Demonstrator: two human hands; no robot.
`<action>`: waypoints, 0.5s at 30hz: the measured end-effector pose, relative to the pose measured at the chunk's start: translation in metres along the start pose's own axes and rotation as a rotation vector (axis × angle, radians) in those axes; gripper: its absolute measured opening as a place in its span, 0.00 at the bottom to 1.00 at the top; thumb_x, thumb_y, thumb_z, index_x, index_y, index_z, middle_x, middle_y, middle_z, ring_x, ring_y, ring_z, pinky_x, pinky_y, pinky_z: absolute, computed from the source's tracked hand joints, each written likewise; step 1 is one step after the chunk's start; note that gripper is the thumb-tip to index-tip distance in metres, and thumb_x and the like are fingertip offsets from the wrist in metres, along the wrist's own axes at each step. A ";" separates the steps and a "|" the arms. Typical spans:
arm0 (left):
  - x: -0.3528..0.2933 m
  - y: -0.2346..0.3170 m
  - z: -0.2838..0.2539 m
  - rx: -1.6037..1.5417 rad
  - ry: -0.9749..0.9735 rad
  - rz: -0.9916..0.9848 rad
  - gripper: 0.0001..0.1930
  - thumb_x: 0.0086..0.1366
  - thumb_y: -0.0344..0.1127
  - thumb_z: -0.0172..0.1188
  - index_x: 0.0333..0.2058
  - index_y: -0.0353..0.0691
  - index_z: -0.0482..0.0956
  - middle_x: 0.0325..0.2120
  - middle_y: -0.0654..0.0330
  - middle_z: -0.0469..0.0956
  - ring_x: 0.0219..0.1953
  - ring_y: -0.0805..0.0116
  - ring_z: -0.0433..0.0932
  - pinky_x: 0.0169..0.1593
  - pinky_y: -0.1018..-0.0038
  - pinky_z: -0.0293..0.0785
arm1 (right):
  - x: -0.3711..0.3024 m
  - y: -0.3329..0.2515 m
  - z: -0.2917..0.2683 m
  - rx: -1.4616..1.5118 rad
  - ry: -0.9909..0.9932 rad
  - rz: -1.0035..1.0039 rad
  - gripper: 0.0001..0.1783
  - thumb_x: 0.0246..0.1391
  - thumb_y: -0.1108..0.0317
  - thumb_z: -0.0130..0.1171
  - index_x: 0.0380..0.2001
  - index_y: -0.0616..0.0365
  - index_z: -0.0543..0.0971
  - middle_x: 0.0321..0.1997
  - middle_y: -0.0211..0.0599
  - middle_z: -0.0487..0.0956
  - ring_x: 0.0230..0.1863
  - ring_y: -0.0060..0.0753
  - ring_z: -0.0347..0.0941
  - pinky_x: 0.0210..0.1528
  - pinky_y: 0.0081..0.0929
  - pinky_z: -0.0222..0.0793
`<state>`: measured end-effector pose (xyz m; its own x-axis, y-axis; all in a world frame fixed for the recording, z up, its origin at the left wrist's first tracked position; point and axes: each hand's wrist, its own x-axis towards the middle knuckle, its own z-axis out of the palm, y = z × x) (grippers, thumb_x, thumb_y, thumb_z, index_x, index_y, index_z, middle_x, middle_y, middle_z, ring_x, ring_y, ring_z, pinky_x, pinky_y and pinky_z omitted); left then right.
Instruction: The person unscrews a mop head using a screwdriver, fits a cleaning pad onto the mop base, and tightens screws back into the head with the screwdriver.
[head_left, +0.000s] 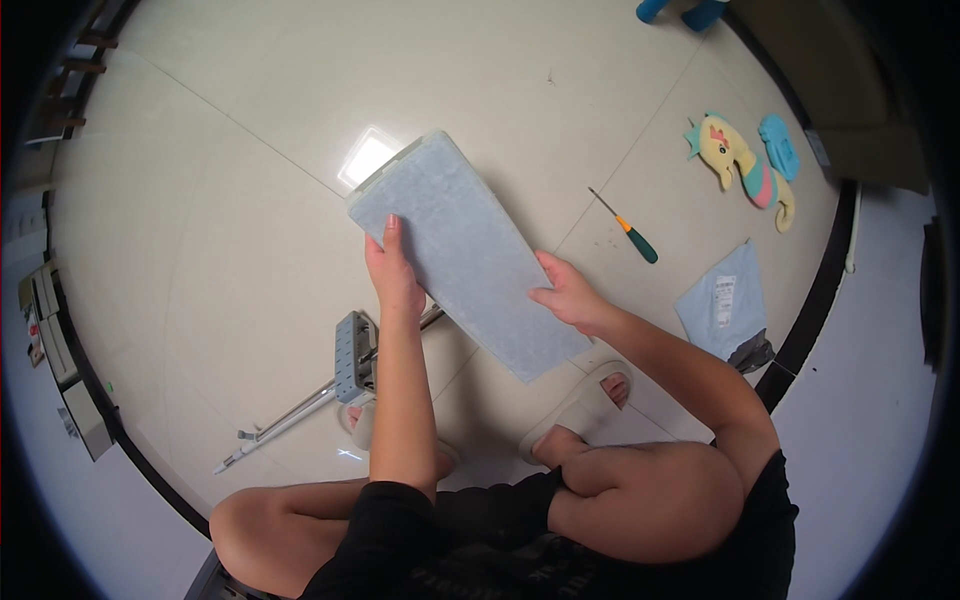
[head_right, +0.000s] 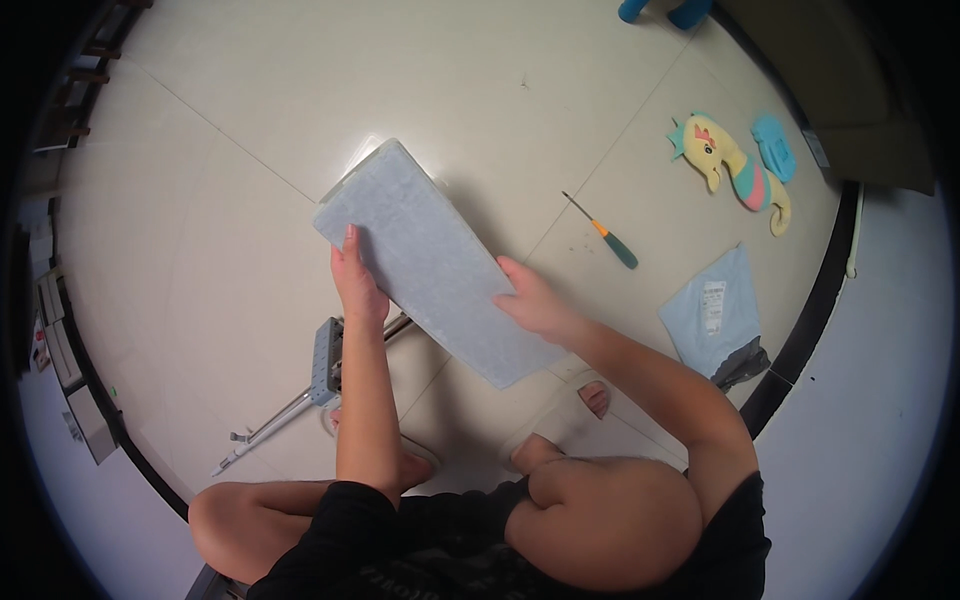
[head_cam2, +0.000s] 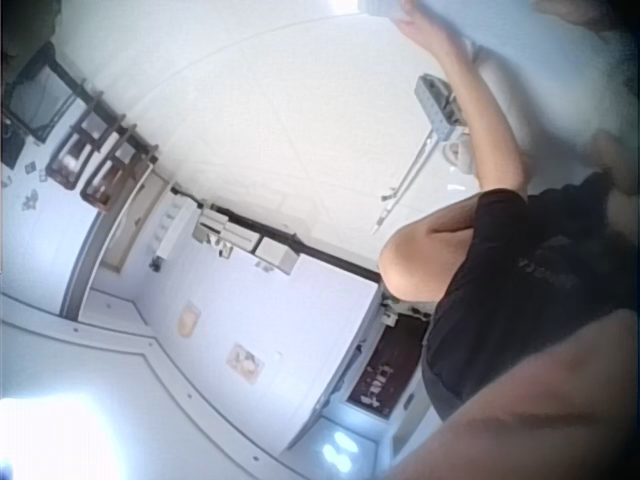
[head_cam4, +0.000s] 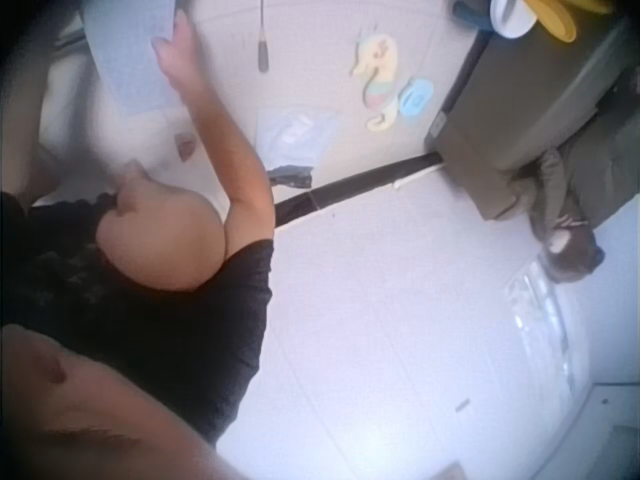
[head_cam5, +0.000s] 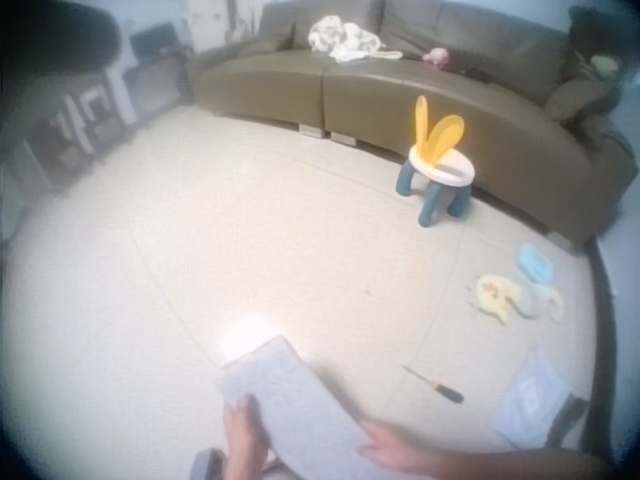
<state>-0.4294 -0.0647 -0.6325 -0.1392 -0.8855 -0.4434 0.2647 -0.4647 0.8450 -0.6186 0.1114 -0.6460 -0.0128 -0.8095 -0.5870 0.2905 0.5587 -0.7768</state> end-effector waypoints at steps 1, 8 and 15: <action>0.000 0.000 0.001 -0.001 -0.001 -0.006 0.27 0.74 0.45 0.57 0.64 0.34 0.65 0.59 0.53 0.73 0.59 0.60 0.73 0.63 0.64 0.70 | 0.000 -0.001 0.000 -0.002 0.001 0.004 0.33 0.56 0.85 0.51 0.66 0.64 0.66 0.67 0.38 0.72 0.69 0.28 0.65 0.71 0.30 0.57; 0.000 0.000 0.000 0.044 -0.020 -0.003 0.30 0.73 0.50 0.57 0.65 0.37 0.65 0.59 0.55 0.72 0.60 0.61 0.72 0.64 0.63 0.69 | 0.000 0.005 0.001 0.049 0.010 -0.054 0.26 0.55 0.83 0.52 0.60 0.62 0.70 0.59 0.36 0.76 0.63 0.29 0.69 0.67 0.31 0.62; -0.002 0.002 0.004 0.048 -0.024 -0.015 0.32 0.72 0.51 0.57 0.65 0.37 0.64 0.61 0.55 0.71 0.61 0.60 0.71 0.64 0.63 0.68 | -0.003 -0.009 0.002 0.086 -0.070 -0.017 0.25 0.60 0.78 0.56 0.61 0.63 0.70 0.59 0.37 0.77 0.61 0.28 0.71 0.64 0.31 0.66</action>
<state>-0.4320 -0.0638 -0.6283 -0.1659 -0.8778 -0.4493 0.2163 -0.4769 0.8519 -0.6196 0.1081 -0.6371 0.0480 -0.8310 -0.5542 0.3720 0.5298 -0.7622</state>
